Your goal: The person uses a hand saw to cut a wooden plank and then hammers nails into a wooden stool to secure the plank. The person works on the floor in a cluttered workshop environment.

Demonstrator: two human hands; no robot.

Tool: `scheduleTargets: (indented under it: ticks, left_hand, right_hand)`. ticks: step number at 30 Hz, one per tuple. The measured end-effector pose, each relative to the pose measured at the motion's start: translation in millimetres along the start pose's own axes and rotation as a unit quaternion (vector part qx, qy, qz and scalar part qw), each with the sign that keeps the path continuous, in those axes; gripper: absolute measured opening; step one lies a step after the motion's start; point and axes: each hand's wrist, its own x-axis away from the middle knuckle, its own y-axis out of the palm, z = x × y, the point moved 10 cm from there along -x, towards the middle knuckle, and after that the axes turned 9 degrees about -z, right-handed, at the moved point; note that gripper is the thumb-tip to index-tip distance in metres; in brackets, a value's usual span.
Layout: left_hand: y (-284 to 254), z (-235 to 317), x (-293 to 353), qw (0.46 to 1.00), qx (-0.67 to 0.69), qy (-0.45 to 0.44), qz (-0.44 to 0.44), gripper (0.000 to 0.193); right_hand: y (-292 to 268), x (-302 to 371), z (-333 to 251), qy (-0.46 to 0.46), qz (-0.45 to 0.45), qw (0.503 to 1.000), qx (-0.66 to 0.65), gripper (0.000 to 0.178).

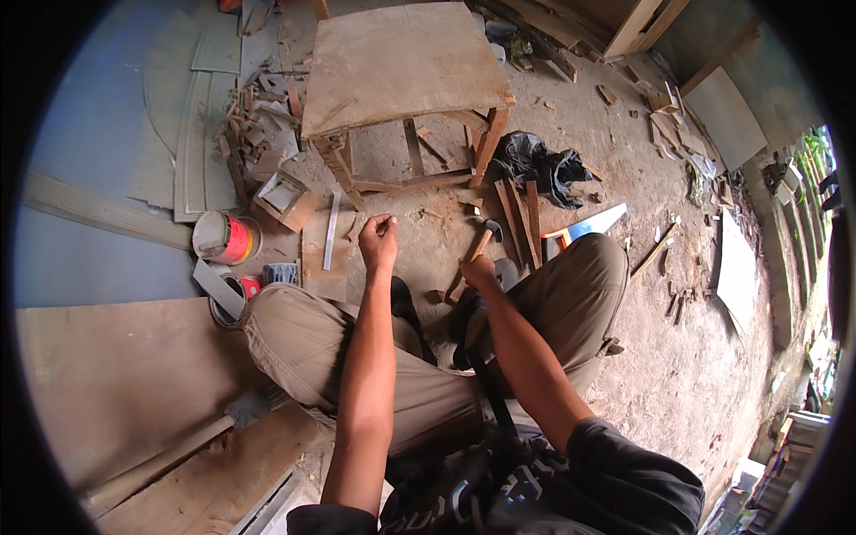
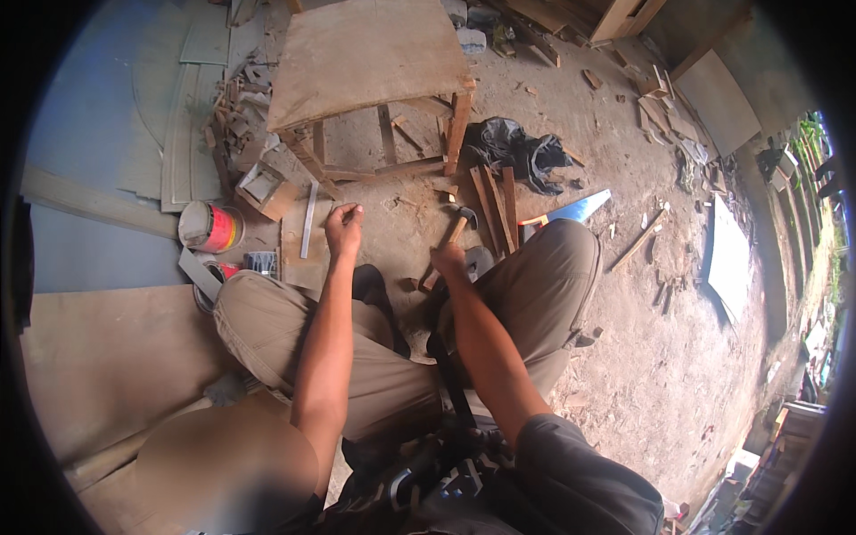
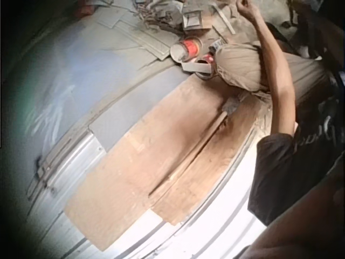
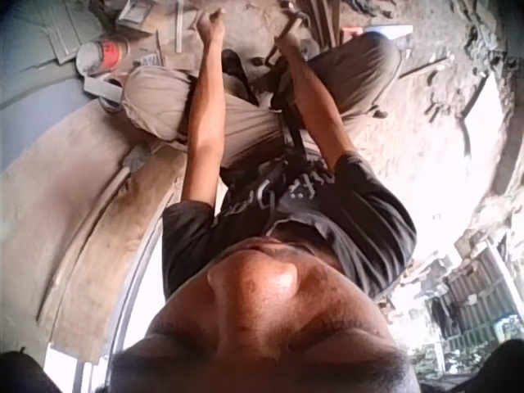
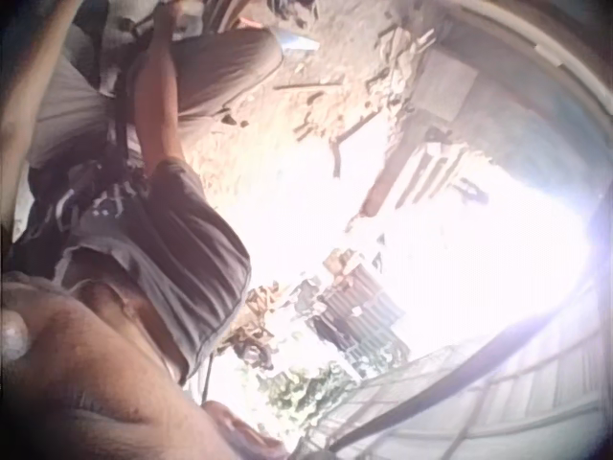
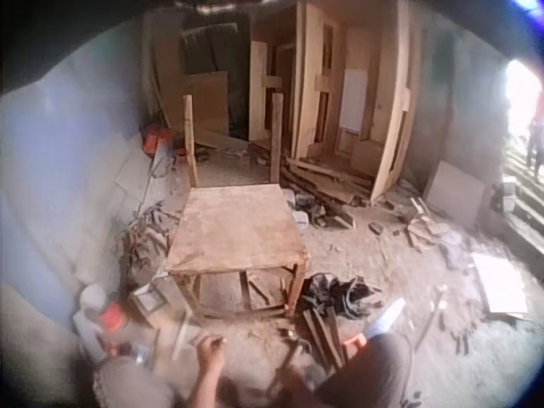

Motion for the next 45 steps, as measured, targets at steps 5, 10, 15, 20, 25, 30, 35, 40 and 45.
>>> scheduleTargets:
  ticks: [5, 10, 15, 20, 25, 30, 35, 40, 45]
  left_hand:
    - [9.5, 17.5, 0.7, 0.989, -0.135, 0.044, -0.038, 0.016]
    - [5.9, 28.9, -34.2, 0.985, -0.147, 0.083, -0.041, 0.018]
    - [23.0, 55.6, -92.9, 0.970, -0.202, 0.113, -0.080, 0.018]
    - [66.3, 73.5, -116.6, 0.885, -0.380, 0.217, -0.160, 0.017]
    - [75.1, 48.3, -134.3, 0.843, -0.469, 0.202, -0.169, 0.017]
    - [79.8, 32.8, -131.5, 0.814, -0.515, 0.222, -0.152, 0.016]
    - [75.3, 24.4, -132.5, 0.815, -0.516, 0.207, -0.160, 0.016]
    - [78.8, 28.3, -130.9, 0.814, -0.509, 0.230, -0.158, 0.015]
    - [76.3, 26.8, -130.8, 0.807, -0.512, 0.249, -0.156, 0.014]
  right_hand:
    - [18.9, 32.3, 1.8, 0.078, 0.061, 0.995, -0.006, 0.062]
    - [28.6, 32.1, 16.2, 0.108, 0.094, 0.990, -0.016, 0.057]
    - [40.5, 6.4, 8.8, 0.080, 0.088, 0.979, -0.163, 0.067]
    - [53.6, -6.5, 22.4, 0.058, 0.062, 0.942, -0.324, 0.068]
    - [53.3, -8.8, 20.0, 0.035, 0.035, 0.936, -0.348, 0.064]
    - [65.1, -18.5, 22.9, 0.036, 0.010, 0.905, -0.423, 0.057]
    - [57.1, 6.2, 1.8, 0.024, 0.002, 0.854, -0.520, 0.046]
    - [37.8, 14.7, 6.4, 0.056, 0.083, 0.898, -0.428, 0.040]
    - [38.7, 20.1, -0.8, 0.069, 0.097, 0.858, -0.500, 0.040]
